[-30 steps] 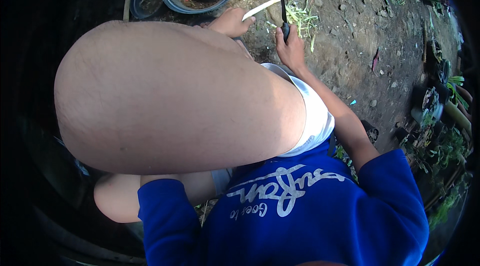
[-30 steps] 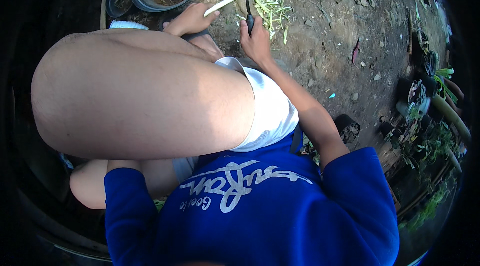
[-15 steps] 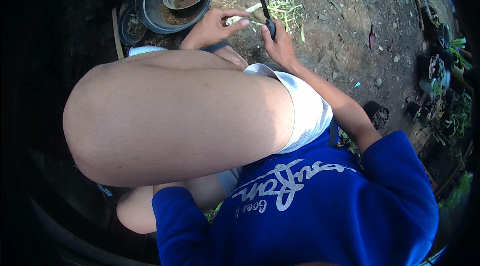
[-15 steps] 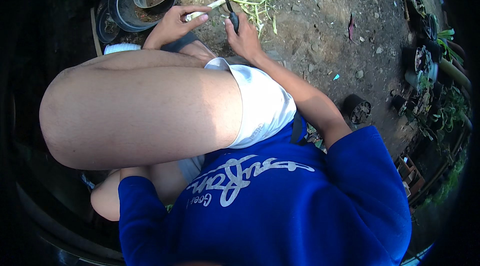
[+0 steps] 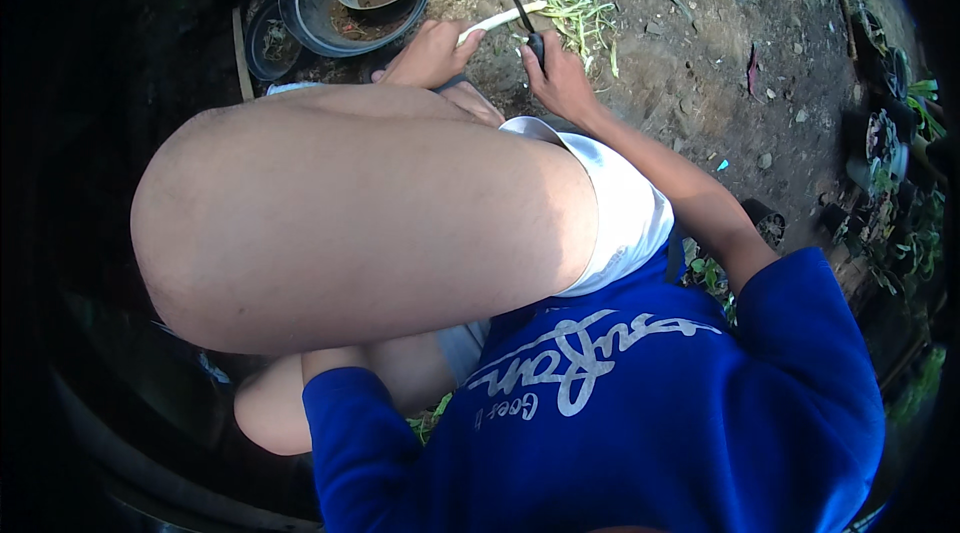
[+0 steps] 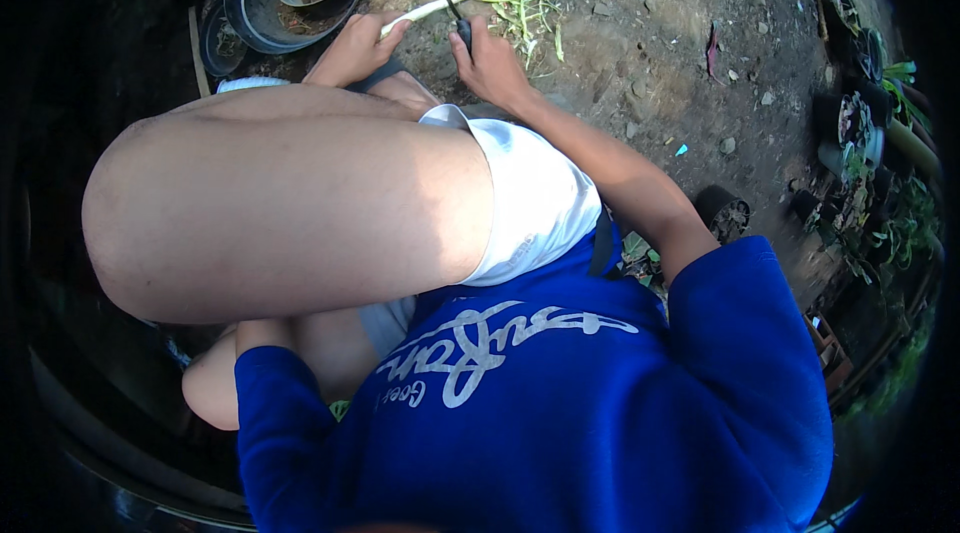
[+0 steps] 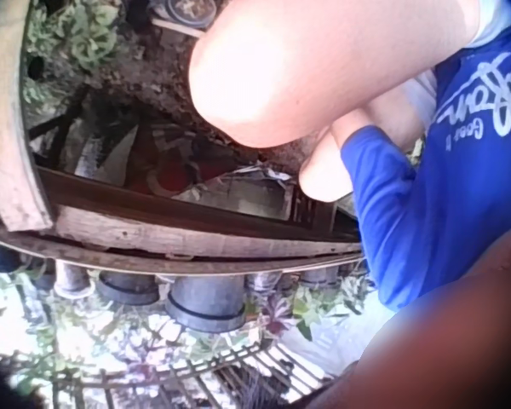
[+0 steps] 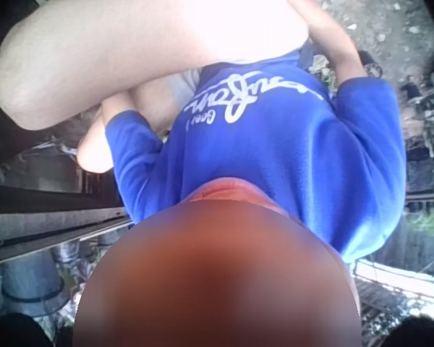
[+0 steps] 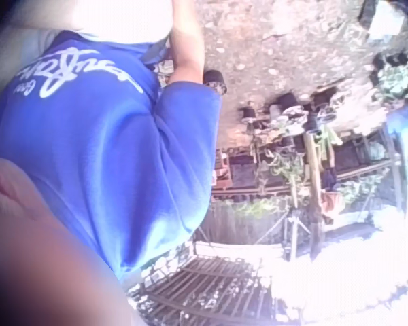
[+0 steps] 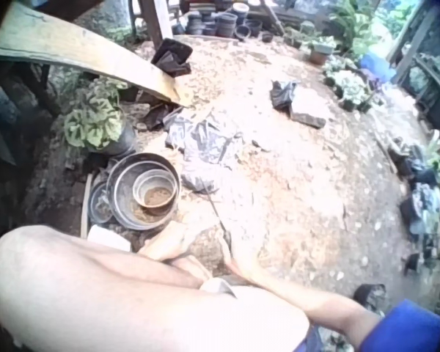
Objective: The person sits on the ground and uses a knife to shave and split a piece of bamboo. They repeatedly scrape the surface to thin the material and then split it into smaller strips, placing the finished pieces on the ground.
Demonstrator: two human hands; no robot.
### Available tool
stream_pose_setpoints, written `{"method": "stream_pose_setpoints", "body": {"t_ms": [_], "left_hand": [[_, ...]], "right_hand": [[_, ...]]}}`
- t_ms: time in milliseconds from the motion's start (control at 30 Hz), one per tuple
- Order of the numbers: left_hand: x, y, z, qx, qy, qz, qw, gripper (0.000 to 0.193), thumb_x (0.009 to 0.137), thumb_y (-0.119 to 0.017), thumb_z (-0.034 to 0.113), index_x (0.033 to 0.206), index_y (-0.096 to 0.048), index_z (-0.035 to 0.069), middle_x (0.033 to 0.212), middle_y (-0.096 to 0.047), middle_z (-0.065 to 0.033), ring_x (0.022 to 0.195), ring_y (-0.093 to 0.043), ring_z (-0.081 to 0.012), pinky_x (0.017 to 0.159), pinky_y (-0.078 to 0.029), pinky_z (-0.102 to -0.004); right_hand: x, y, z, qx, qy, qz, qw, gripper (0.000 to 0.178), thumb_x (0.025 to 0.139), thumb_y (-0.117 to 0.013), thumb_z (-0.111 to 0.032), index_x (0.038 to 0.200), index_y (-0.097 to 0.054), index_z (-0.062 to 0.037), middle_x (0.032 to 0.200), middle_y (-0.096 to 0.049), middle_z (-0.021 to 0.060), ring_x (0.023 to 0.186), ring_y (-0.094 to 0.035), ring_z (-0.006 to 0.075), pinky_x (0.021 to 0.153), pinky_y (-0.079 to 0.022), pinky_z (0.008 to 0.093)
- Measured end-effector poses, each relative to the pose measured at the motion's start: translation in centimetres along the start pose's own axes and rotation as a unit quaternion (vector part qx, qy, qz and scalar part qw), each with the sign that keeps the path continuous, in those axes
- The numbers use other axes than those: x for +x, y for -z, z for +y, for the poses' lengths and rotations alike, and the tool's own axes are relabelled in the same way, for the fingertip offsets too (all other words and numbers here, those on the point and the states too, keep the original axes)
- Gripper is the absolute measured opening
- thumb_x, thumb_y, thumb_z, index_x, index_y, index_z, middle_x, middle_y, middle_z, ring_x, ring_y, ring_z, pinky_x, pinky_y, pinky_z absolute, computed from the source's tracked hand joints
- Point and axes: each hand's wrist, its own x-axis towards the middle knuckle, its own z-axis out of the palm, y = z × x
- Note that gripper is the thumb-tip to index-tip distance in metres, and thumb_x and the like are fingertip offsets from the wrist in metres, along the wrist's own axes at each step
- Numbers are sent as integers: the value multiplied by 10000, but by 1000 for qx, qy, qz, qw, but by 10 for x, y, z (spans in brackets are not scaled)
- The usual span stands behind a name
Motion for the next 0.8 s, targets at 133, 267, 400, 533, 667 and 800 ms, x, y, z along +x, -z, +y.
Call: {"method": "stream_pose_setpoints", "body": {"t_ms": [133, 267, 400, 533, 667, 800], "left_hand": [[-4, -7, -5, 36, 12, -8, 999, 305, 1037, -624, 259, 1128, -736, -10, 813, -672, -289, 764, -669, -475, 689, -516, -504], [-3, -6, -5, 11, 32, 0, 999, 310, 1042, -608, 263, 1101, -743, -10, 795, -671, -282, 763, -670, -478, 693, -518, -508], [-2, -4, -2, 20, 37, -5, 999, 323, 1044, -601, 271, 1102, -749, -11, 793, -670, -285, 764, -673, -478, 700, -524, -504], [-3, -3, -1, 15, 25, 3, 1000, 331, 1042, -603, 279, 1091, -749, -14, 796, -673, -288, 764, -673, -481, 703, -524, -506], [-4, -5, -1, 17, 47, -7, 999, 341, 1043, -598, 285, 1056, -747, -22, 794, -672, -294, 771, -670, -489, 715, -519, -518], [-6, -9, -2, 30, 60, -17, 998, 355, 1048, -589, 290, 1029, -746, -29, 790, -664, -303, 785, -666, -494, 729, -513, -528]], "right_hand": [[0, -4, 6, -31, -35, -92, 995, 338, 1056, -560, -313, 1091, -493, 17, 777, -658, 388, 771, -676, 572, 703, -542, 633], [-2, -4, 7, -17, -12, -8, 1000, 365, 1059, -587, -354, 1136, -533, -2, 751, -675, 303, 716, -686, 515, 644, -533, 584], [-6, -3, 5, 27, 12, 69, 997, 311, 1072, -585, -310, 1179, -566, -19, 765, -690, 249, 692, -701, 456, 621, -534, 522], [-10, -4, 7, 78, 44, 117, 989, 292, 1087, -567, -277, 1227, -537, -23, 756, -690, 191, 664, -707, 365, 590, -517, 469], [-9, -9, 15, 85, 77, 105, 988, 313, 1099, -527, -295, 1191, -491, 2, 720, -671, 234, 643, -678, 448, 585, -501, 545], [-2, -17, 20, -64, -18, -64, 996, 396, 1100, -466, -387, 1107, -491, 8, 751, -667, 366, 733, -666, 590, 689, -531, 668]]}}
